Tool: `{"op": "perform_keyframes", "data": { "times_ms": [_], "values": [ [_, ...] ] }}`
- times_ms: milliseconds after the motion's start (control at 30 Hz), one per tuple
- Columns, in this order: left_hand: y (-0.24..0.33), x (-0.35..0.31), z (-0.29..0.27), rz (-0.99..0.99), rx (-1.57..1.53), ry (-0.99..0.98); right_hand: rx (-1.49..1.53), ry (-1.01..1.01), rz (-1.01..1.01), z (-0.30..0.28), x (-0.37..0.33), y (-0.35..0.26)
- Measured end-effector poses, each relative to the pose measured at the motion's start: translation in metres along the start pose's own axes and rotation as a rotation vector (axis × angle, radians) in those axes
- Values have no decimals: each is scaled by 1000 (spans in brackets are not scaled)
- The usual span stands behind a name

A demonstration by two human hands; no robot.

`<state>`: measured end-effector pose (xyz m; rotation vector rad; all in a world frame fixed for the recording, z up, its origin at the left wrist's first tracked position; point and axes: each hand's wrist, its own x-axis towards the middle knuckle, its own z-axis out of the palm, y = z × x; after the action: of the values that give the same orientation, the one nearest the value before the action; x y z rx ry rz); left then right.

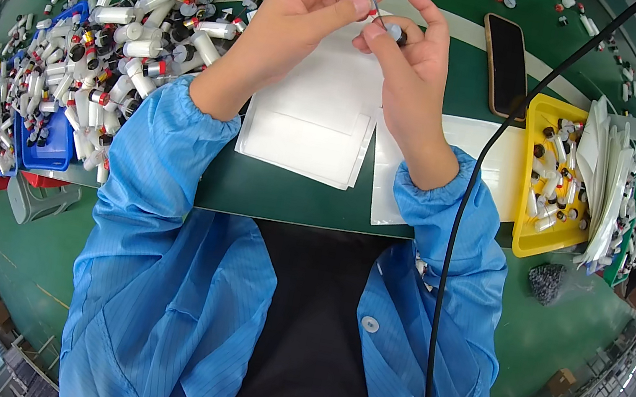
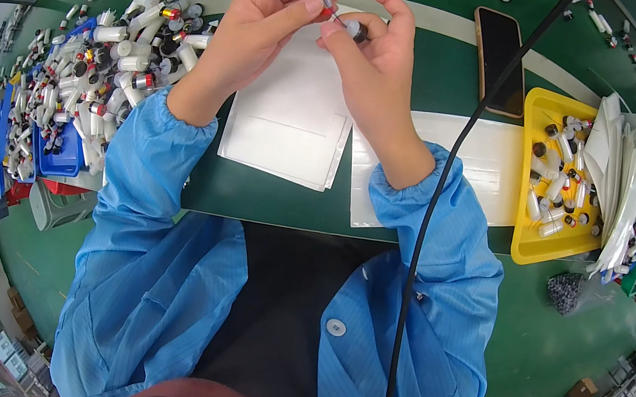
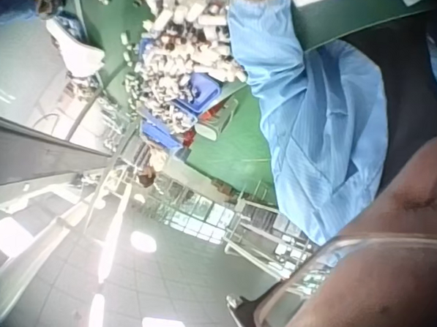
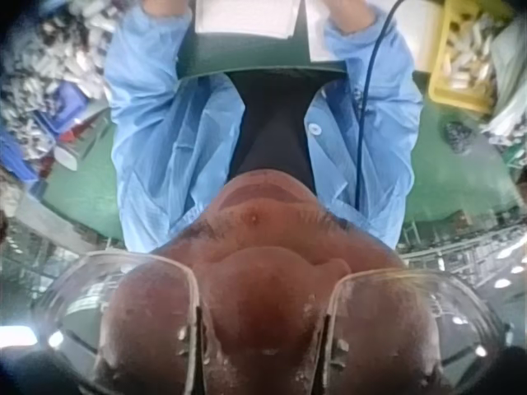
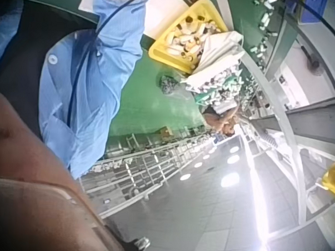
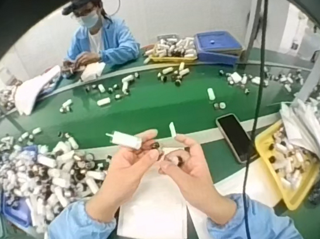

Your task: Manually assembling and labeling small cylindrical electronic components on a production line.

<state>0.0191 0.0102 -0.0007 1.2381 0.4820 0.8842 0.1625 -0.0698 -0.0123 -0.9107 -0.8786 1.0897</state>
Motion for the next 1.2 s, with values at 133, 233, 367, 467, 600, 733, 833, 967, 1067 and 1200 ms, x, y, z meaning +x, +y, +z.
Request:
{"op": "perform_keyframes", "data": {
  "times_ms": [133,233,367,467,600,733,833,967,1067,1200],
  "values": [
    [-2,1,-3,22,7,-25,-195,28,-154,-3,0,13],
    [-1,1,-2,-13,-20,5,-477,50,-327,-6,2,19],
    [0,1,-3,-16,5,7,-404,110,-507,-10,11,13],
    [-4,0,-2,-21,59,0,-123,64,-369,-18,10,-5],
    [-2,-3,-1,-42,241,-28,-2,-70,-108,-26,14,-21],
    [-4,-4,0,-3,251,-70,-9,-213,71,-38,20,-22],
    [-3,-3,0,8,279,-92,-53,-213,79,-37,20,-20],
    [0,-5,1,-23,290,-105,-107,-188,86,-35,18,-21],
    [0,-6,1,-38,289,-123,-113,-193,98,-39,21,-19],
    [0,-5,-2,-60,240,-145,-184,-188,75,-38,20,-18]
  ]
}}
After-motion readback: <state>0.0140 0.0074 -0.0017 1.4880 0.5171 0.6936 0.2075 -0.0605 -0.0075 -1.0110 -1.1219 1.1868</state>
